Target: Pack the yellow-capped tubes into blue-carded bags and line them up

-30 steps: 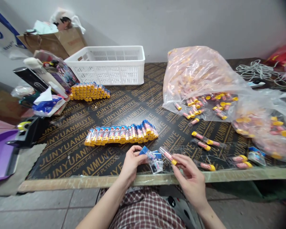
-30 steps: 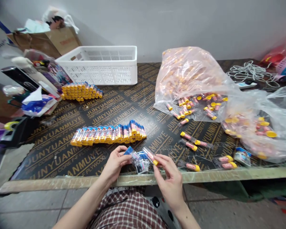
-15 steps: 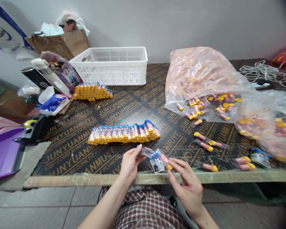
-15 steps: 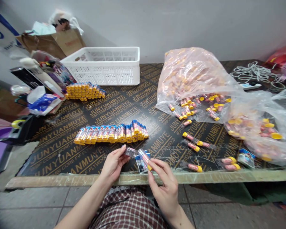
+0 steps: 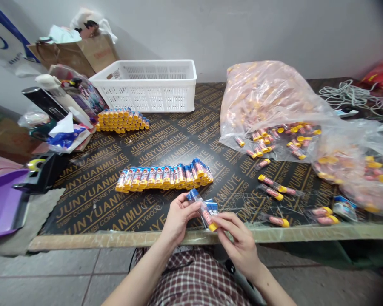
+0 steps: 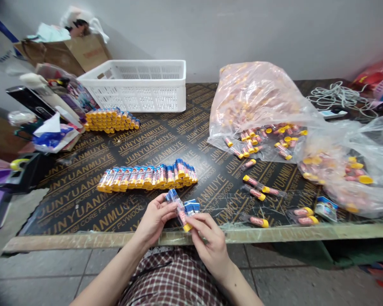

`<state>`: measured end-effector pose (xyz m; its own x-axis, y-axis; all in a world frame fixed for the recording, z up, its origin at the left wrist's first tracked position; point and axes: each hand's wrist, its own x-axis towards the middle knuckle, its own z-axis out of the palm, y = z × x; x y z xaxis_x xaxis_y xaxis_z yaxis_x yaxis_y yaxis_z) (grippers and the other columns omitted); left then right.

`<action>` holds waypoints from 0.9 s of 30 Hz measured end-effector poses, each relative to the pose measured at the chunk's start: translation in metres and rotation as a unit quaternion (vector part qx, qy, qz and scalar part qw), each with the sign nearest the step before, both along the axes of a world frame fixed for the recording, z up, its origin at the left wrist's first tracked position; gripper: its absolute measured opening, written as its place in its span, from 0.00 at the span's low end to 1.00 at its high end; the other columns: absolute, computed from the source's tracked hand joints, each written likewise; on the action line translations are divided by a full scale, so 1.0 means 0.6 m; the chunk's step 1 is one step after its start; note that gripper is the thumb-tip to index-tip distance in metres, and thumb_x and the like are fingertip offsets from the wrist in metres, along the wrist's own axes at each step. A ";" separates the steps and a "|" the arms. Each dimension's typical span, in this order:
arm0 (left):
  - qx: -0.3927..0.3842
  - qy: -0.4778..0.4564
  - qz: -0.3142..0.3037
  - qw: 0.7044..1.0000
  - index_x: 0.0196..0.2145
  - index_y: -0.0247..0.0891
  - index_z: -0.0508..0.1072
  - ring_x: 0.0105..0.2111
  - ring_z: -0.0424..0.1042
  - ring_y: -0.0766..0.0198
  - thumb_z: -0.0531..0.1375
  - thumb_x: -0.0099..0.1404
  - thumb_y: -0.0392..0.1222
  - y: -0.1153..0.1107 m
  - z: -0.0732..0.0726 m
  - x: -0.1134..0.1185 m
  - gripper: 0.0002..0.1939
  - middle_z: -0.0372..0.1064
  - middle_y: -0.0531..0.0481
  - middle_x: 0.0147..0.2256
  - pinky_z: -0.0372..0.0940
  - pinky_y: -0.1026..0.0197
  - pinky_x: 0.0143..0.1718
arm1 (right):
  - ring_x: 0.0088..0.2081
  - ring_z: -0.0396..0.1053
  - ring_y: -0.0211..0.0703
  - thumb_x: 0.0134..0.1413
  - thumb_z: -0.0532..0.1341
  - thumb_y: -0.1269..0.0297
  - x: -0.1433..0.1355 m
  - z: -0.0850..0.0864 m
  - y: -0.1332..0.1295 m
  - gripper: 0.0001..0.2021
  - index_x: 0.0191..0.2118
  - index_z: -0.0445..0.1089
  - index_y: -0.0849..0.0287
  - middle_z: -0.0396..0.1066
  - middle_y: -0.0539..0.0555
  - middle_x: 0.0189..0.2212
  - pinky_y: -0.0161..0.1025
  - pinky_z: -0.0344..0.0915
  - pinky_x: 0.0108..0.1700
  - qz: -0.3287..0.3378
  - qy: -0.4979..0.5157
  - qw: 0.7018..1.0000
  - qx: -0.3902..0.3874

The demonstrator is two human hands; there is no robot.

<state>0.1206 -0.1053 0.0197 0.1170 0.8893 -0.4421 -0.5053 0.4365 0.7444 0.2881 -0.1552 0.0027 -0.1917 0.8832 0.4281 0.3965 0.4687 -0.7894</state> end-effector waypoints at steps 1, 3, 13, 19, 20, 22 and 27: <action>-0.004 0.002 -0.021 1.000 0.36 0.34 0.71 0.27 0.72 0.67 0.71 0.45 0.38 -0.002 0.002 0.000 0.21 0.75 0.48 0.30 0.68 0.65 0.32 | 0.43 0.69 0.42 0.55 0.55 0.77 0.001 -0.001 0.003 0.21 0.53 0.67 0.50 0.67 0.55 0.41 0.38 0.70 0.44 -0.006 -0.007 1.000 0.006; -0.010 0.011 -0.073 0.997 0.38 0.33 0.72 0.28 0.73 0.66 0.72 0.43 0.38 -0.006 0.006 0.002 0.23 0.76 0.46 0.32 0.67 0.65 0.31 | 0.46 0.67 0.46 0.52 0.56 0.76 0.004 -0.002 0.008 0.26 0.57 0.61 0.50 0.64 0.57 0.45 0.44 0.69 0.47 -0.027 -0.028 0.999 0.015; -0.005 0.023 -0.200 0.979 0.32 0.31 0.77 0.24 0.69 0.67 0.68 0.49 0.48 -0.022 0.019 0.011 0.17 0.72 0.47 0.27 0.64 0.66 0.27 | 0.61 0.52 0.54 0.38 0.54 0.75 0.013 0.016 0.028 0.41 0.63 0.46 0.56 0.53 0.59 0.60 0.54 0.56 0.60 0.119 -0.046 0.991 -0.033; -0.007 0.027 -0.207 0.978 0.35 0.31 0.77 0.24 0.69 0.67 0.68 0.49 0.48 -0.025 0.017 0.012 0.19 0.72 0.47 0.27 0.65 0.66 0.26 | 0.59 0.56 0.53 0.36 0.54 0.76 0.008 0.001 0.022 0.42 0.63 0.47 0.55 0.55 0.58 0.58 0.52 0.60 0.59 0.108 0.001 0.993 -0.044; -0.008 0.027 -0.207 0.978 0.35 0.30 0.77 0.24 0.69 0.68 0.68 0.49 0.48 -0.026 0.017 0.013 0.19 0.72 0.47 0.27 0.65 0.66 0.26 | 0.59 0.57 0.54 0.36 0.54 0.76 0.008 0.000 0.021 0.42 0.63 0.47 0.55 0.55 0.58 0.58 0.52 0.59 0.59 0.107 0.007 0.993 -0.043; -0.008 0.026 -0.205 0.978 0.35 0.30 0.76 0.24 0.68 0.68 0.68 0.50 0.48 -0.027 0.017 0.013 0.19 0.71 0.47 0.27 0.65 0.66 0.26 | 0.59 0.57 0.54 0.36 0.54 0.76 0.007 -0.001 0.021 0.42 0.63 0.47 0.55 0.55 0.58 0.58 0.52 0.59 0.59 0.106 0.019 0.993 -0.042; -0.020 0.020 -0.201 0.979 0.34 0.30 0.76 0.24 0.68 0.68 0.68 0.49 0.48 -0.027 0.019 0.014 0.19 0.71 0.47 0.27 0.65 0.66 0.26 | 0.57 0.59 0.53 0.36 0.55 0.75 0.008 0.001 0.020 0.42 0.63 0.47 0.55 0.56 0.59 0.58 0.51 0.61 0.58 0.097 0.032 0.994 -0.044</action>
<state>0.1288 -0.1217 0.0310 0.4363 0.7564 -0.4872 -0.2571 0.6238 0.7381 0.2928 -0.1430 0.0030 -0.3365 0.8671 0.3673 0.2543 0.4592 -0.8511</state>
